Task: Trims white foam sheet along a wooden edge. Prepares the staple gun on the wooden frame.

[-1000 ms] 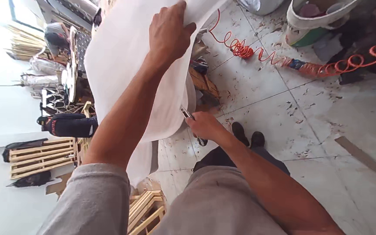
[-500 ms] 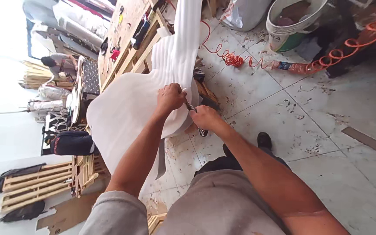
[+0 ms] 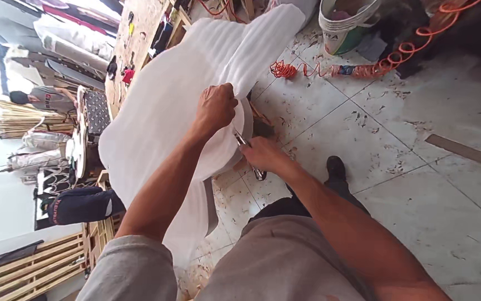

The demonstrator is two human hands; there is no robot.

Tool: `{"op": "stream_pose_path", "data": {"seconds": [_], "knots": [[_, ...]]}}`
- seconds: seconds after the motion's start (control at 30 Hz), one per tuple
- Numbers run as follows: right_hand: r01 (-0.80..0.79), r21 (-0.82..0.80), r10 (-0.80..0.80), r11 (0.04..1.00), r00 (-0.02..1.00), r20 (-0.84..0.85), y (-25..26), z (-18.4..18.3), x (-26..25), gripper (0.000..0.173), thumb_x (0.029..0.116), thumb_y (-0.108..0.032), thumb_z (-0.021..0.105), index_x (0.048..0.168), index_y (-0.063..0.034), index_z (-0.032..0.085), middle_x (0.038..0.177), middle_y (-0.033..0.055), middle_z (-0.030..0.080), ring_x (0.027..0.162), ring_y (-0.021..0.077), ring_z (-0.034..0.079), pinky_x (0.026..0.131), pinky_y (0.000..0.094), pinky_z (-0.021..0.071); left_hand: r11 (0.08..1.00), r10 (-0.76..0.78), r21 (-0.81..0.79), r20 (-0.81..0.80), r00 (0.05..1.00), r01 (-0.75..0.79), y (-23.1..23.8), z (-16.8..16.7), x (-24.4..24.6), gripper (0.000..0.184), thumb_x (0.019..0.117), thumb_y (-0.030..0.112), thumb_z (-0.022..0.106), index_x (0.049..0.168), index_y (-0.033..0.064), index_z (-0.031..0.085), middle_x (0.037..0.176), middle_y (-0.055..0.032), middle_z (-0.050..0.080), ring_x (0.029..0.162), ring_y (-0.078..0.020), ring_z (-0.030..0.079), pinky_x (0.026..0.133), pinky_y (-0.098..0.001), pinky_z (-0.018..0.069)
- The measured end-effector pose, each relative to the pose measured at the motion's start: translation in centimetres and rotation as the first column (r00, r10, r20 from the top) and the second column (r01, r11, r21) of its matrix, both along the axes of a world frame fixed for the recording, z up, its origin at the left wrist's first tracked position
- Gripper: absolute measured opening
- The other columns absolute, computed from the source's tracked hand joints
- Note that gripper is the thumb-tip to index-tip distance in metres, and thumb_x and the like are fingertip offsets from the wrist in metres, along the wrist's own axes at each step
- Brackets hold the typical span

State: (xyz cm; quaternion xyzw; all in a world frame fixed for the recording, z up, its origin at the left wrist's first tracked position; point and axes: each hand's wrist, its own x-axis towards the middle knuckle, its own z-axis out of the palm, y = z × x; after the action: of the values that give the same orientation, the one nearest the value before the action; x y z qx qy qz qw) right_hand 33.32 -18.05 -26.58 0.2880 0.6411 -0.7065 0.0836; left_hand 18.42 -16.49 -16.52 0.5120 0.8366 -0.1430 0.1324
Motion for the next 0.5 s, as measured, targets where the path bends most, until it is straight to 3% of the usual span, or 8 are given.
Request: {"op": "stream_pose_path", "data": {"seconds": [0.07, 0.17, 0.27, 0.5], "knots": [[0.035, -0.029, -0.035, 0.999, 0.999, 0.001, -0.8, -0.1, -0.3, 0.04, 0.1101, -0.037, 0.042, 0.096, -0.0079, 0.065, 0.069, 0.0026, 0.064, 0.061, 0.0133, 0.064, 0.062, 0.0354, 0.0548, 1.0, -0.021, -0.005, -0.004, 1.0, 0.021, 0.0, 0.2, 0.0, 0.022, 0.0998, 0.02, 0.059, 0.105, 0.0005, 0.069, 0.096, -0.0195, 0.071, 0.1, -0.0392, 0.068, 0.092, -0.0617, 0.0497], [0.011, -0.024, -0.012, 1.0, 1.0, -0.007, -2.8, 0.5, -0.5, 0.041, 0.1092, -0.037, 0.041, 0.097, -0.0058, 0.064, 0.075, 0.0064, 0.065, 0.068, 0.0192, 0.066, 0.068, 0.0431, 0.0543, 1.0, -0.031, -0.005, -0.024, 0.999, 0.031, 0.0, 0.4, 0.0, 0.022, 0.0999, 0.019, 0.058, 0.105, 0.0002, 0.068, 0.096, -0.0194, 0.071, 0.1, -0.0386, 0.068, 0.093, -0.0606, 0.0491], [-0.048, -0.028, 0.047, 0.998, 0.999, -0.021, -6.3, 0.8, -0.6, 0.04, 0.11, -0.037, 0.038, 0.101, -0.0061, 0.062, 0.08, 0.0077, 0.066, 0.073, 0.0209, 0.068, 0.07, 0.0447, 0.0555, 1.0, -0.016, 0.012, -0.046, 0.999, 0.017, 0.6, 1.0, 0.2, 0.023, 0.1006, 0.02, 0.058, 0.108, -0.0001, 0.068, 0.099, -0.0204, 0.07, 0.104, -0.0392, 0.067, 0.094, -0.0609, 0.0481], [0.075, 0.01, -0.075, 0.997, 0.997, 0.011, -10.9, 1.5, -2.6, 0.035, 0.1099, -0.034, 0.039, 0.106, -0.0066, 0.061, 0.09, 0.0086, 0.068, 0.084, 0.0208, 0.07, 0.076, 0.0434, 0.0561, 0.989, -0.143, 0.029, -0.064, 0.988, 0.145, 0.1, 1.4, 0.0, 0.022, 0.0989, 0.019, 0.059, 0.109, 0.0003, 0.067, 0.102, -0.0199, 0.07, 0.106, -0.0389, 0.066, 0.094, -0.0602, 0.0478]]}}
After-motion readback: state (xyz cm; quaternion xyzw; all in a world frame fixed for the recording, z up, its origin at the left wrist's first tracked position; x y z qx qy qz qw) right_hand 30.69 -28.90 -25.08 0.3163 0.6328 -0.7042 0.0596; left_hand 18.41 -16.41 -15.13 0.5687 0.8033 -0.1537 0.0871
